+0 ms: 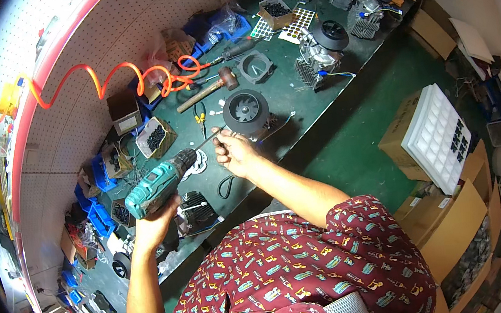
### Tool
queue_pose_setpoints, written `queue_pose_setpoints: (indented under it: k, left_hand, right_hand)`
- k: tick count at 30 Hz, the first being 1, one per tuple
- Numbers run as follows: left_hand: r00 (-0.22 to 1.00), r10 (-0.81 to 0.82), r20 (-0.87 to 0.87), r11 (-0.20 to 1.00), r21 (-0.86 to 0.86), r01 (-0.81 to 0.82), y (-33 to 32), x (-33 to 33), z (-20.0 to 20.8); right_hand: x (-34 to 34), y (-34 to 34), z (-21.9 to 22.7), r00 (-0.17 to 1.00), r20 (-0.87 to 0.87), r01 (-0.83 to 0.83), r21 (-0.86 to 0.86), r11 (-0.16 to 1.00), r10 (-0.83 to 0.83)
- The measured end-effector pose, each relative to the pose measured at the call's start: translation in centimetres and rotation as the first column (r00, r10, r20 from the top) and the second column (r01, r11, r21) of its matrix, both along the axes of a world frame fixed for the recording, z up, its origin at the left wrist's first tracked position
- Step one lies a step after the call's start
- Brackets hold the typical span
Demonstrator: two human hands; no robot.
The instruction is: The person assembles small electronic components on a workbench. They use a cordless drill to fasten parts onto circular housings, repeatedly pick up and place components, and organize items on the table.
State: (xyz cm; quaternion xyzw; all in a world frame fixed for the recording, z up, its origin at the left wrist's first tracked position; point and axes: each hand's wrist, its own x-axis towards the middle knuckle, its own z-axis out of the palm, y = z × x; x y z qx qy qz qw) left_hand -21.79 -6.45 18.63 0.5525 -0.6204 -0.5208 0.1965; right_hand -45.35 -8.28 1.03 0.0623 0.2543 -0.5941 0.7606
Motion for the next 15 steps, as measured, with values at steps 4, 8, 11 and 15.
queue_pose_setpoints:
  k: [4, 8, 11, 15]
  left_hand:
    - [0.996, -0.062, 0.064, 0.994, -0.083, 0.067, -0.9, -0.5, -0.2]
    - [0.991, -0.104, 0.08, 0.994, -0.016, 0.106, -1.9, -1.2, 0.8]
    - [0.977, -0.184, 0.103, 0.981, -0.049, 0.19, -3.5, -2.0, 2.5]
    - [0.861, -0.43, 0.271, 0.852, -0.193, 0.486, -7.4, -4.8, 5.5]
  right_hand:
    - [-0.3, -0.1, 0.1, 1.0, -0.021, -0.009, 0.032, 0.999, 0.01]
    - [-0.8, 0.7, 0.1, 0.994, -0.079, -0.075, 0.058, 0.996, 0.079]
    - [-2.1, 3.2, 2.1, 0.967, -0.209, -0.127, 0.096, 0.987, 0.145]
    - [-5.2, 8.4, 3.5, 0.733, -0.679, 0.041, 0.113, 0.993, 0.047]
